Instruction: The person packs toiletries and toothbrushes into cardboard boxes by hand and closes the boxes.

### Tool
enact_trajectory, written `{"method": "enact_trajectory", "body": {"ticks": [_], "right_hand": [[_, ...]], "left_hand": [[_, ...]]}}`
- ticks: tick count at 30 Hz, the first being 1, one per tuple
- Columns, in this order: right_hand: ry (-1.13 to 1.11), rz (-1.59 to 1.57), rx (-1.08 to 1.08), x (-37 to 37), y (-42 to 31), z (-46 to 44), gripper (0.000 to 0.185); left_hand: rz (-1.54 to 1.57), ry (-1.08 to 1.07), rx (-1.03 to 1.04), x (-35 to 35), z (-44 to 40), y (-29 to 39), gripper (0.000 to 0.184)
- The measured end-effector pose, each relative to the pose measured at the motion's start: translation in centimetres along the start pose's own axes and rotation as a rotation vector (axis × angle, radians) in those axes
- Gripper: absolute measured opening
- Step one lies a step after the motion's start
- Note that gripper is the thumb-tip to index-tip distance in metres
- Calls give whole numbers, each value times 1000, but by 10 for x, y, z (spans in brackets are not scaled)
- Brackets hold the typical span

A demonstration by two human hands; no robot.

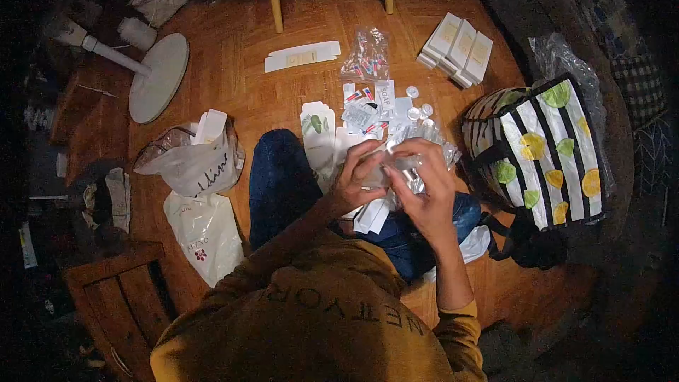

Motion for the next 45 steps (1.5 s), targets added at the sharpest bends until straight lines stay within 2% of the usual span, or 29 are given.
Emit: {"method": "enact_trajectory", "body": {"ticks": [3, 4, 5, 7, 8, 12, 13, 15, 17, 18, 19, 22, 23, 24, 25, 26, 27, 29, 31, 33, 34, 35, 37, 41, 45], "right_hand": [[251, -73, 275, -14, 13, 1, 36], [393, -176, 335, -24, 11, 4, 28], [390, -178, 342, -26, 16, 9, 28], [97, -60, -35, -15, -7, 3, 24], [91, -41, -5, -9, -5, 5, 18], [169, -162, 133, -3, -3, 11, 17], [167, -166, 133, 1, -1, 10, 17], [35, 11, -41, 18, -13, 7, 15], [-37, 38, 9, 40, -4, 13, 19], [-116, 45, 56, 56, 3, 12, 24], [-197, 50, 101, 70, 11, 11, 29], [-298, -531, 314, 109, 87, 14, 27], [-122, -706, 701, 119, 137, 28, 25], [-20, -567, 693, 117, 161, 10, 22], [17, -450, 637, 129, 188, 2, 20], [-71, -113, 463, 151, 218, 1, 24], [-73, -115, 457, 170, 238, 8, 24], [-236, 277, 331, 203, 248, 12, 25], [-268, 309, 267, 208, 246, 11, 21], [-223, 299, 284, 201, 246, 10, 25], [-123, 182, 279, 187, 243, 10, 29], [-124, 187, 284, 179, 241, 10, 29], [222, -929, 627, 144, 238, 11, 28], [314, -910, 575, 71, 156, -8, 26], [314, -1009, 563, 57, 133, -2, 28]], "left_hand": [[-69, 6, 28, 0, 3, 3, 80], [-85, 5, 14, -1, 4, 3, 82], [-81, 2, 7, -1, 6, 1, 82], [-63, -12, -24, 2, 8, -4, 79], [-60, -13, -25, 2, 8, -5, 79], [35, 63, 73, -16, 6, 1, 74], [86, 75, 87, -19, 9, 0, 74], [44, 49, 81, -15, 26, -9, 74], [-19, -8, 6, -15, 39, -15, 71], [-40, -42, -130, -14, 48, -23, 72], [-42, -41, -137, -12, 59, -26, 72], [-123, -63, -270, -8, 72, -51, 77], [-149, -19, -363, -15, 62, -51, 78], [-176, 29, -458, -20, 57, -55, 79], [-178, 35, -461, -19, 54, -57, 79], [-143, 51, -499, -19, 53, -64, 80], [-108, 66, -538, -20, 52, -70, 80], [-125, 86, -532, -26, 45, -67, 80], [-144, 102, -526, -30, 43, -67, 80], [-201, 114, -519, -33, 40, -68, 80], [-197, 111, -519, -34, 39, -69, 80], [-176, 86, -565, -33, 41, -73, 81], [-144, 58, -612, -27, 40, -77, 81], [-130, 79, -537, -16, 22, -69, 81], [-151, 63, -533, -14, 8, -50, 83]]}}
Point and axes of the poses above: each hand's wrist, its own z-axis away from the middle knuckle, its own x-axis out of the palm, y = z × x, the point moved 9 cm from there along -z, towards the middle knuckle, and after that the axes turned 9 degrees about -y, right-handed, at the moved point
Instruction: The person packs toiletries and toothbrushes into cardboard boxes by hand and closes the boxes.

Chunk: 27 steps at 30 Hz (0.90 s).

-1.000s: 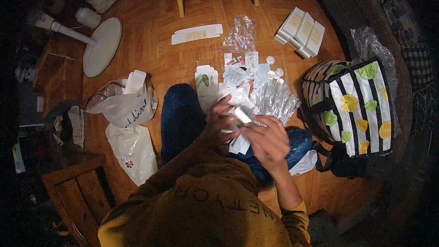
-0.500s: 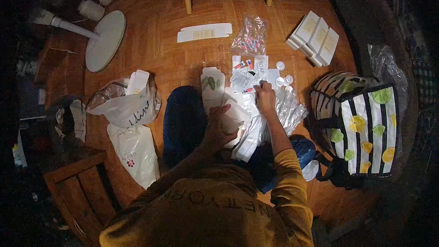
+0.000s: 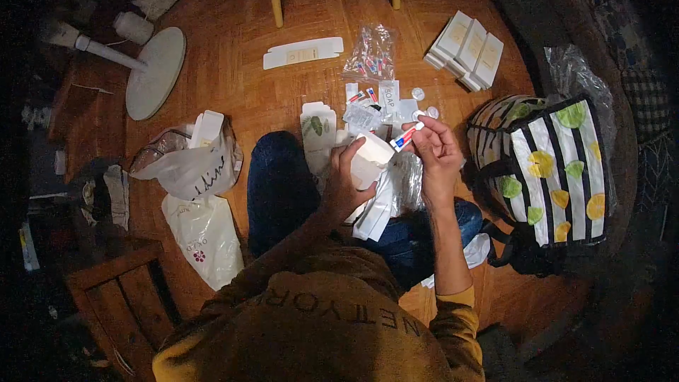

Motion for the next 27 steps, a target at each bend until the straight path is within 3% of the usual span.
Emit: {"method": "enact_trajectory", "body": {"ticks": [6, 10, 15, 18, 20, 22, 27], "right_hand": [[-31, -44, 6, 10, -9, 12, 32], [-16, -56, -16, 11, -8, 12, 32], [50, -71, 116, -21, 58, -17, 27], [61, -96, 241, -26, 87, -31, 26], [44, -66, 243, -26, 102, -40, 27], [29, -44, 235, -7, 99, -46, 30], [-122, 37, 217, 58, 106, -67, 31]], "left_hand": [[1, 52, 138, -9, 11, 19, 82], [7, 48, 124, -12, 18, 19, 82], [36, 19, -126, -22, 21, -10, 84], [61, 135, -9, -38, 25, -11, 83], [47, 123, -34, -39, 26, -14, 82], [23, 113, -68, -42, 33, -18, 81], [40, 109, 97, -30, 64, -25, 81]]}}
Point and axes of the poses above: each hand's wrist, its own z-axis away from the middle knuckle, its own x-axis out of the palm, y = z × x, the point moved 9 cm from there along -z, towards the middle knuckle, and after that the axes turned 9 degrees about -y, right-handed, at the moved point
